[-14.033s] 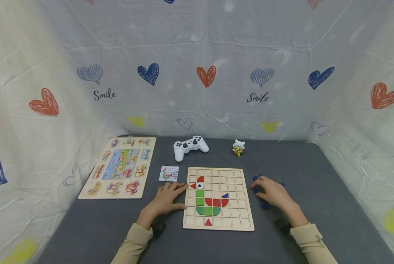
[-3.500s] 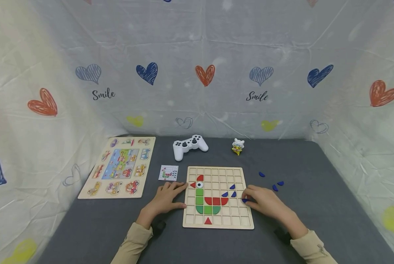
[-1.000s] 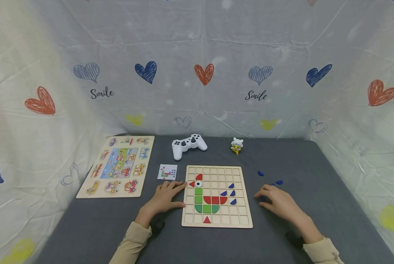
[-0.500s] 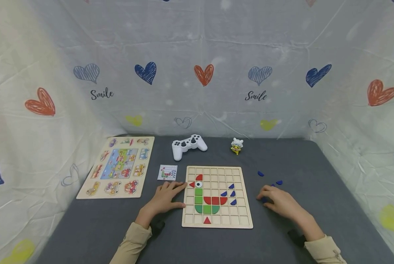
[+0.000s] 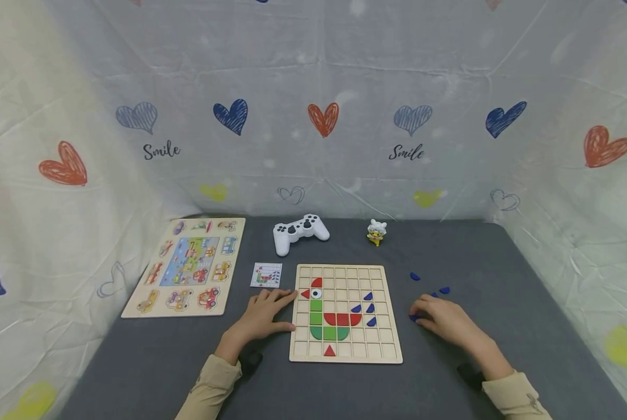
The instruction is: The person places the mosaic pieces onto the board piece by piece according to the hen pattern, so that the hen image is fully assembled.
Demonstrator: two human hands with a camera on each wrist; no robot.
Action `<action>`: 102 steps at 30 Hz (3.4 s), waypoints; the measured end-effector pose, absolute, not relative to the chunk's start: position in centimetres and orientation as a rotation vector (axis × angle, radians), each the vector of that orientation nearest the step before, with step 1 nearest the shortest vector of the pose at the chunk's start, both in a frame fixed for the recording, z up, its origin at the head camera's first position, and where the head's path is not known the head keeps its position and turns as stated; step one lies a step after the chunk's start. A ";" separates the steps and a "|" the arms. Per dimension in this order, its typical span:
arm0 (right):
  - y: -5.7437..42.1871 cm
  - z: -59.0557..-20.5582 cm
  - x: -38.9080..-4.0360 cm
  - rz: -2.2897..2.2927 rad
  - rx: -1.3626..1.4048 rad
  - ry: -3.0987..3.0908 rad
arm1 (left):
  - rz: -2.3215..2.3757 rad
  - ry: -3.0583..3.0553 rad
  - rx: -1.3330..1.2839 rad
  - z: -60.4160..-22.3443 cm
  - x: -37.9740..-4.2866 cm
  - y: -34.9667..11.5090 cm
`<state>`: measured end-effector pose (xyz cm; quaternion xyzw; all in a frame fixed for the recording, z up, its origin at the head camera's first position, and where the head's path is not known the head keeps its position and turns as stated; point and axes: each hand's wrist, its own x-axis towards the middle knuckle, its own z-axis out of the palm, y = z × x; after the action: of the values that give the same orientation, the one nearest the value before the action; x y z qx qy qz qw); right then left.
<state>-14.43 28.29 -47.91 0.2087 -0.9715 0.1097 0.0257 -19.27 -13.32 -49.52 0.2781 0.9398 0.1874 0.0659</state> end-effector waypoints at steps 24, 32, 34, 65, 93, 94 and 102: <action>25.3 -48.0 -16.3 0.440 0.619 -2.880 | 0.581 2.804 0.795 -49.4 -19.2 -13.3; 24.1 -48.5 -17.3 0.517 0.603 -2.887 | 0.555 2.805 0.790 -49.6 -19.3 -13.3; 23.8 -48.5 -17.6 0.519 0.598 -2.896 | 0.561 2.803 0.788 -49.6 -19.3 -13.3; 22.1 -48.1 -19.1 0.561 0.593 -2.979 | 0.552 2.829 0.799 -49.9 -19.4 -13.4; 27.3 -48.0 -20.1 0.502 0.344 -2.931 | 0.542 2.827 0.795 -49.9 -19.4 -13.3; 27.7 -48.0 -20.2 0.505 0.328 -2.937 | 0.544 2.827 0.796 -49.9 -19.4 -13.3; 29.5 -48.3 -20.9 0.508 0.217 -2.969 | 0.540 2.830 0.791 -50.0 -19.3 -13.3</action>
<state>-20.86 29.50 -48.34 0.0719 -0.9813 0.1679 0.0606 -19.30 -13.32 -49.97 0.2640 0.9444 0.1802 0.0768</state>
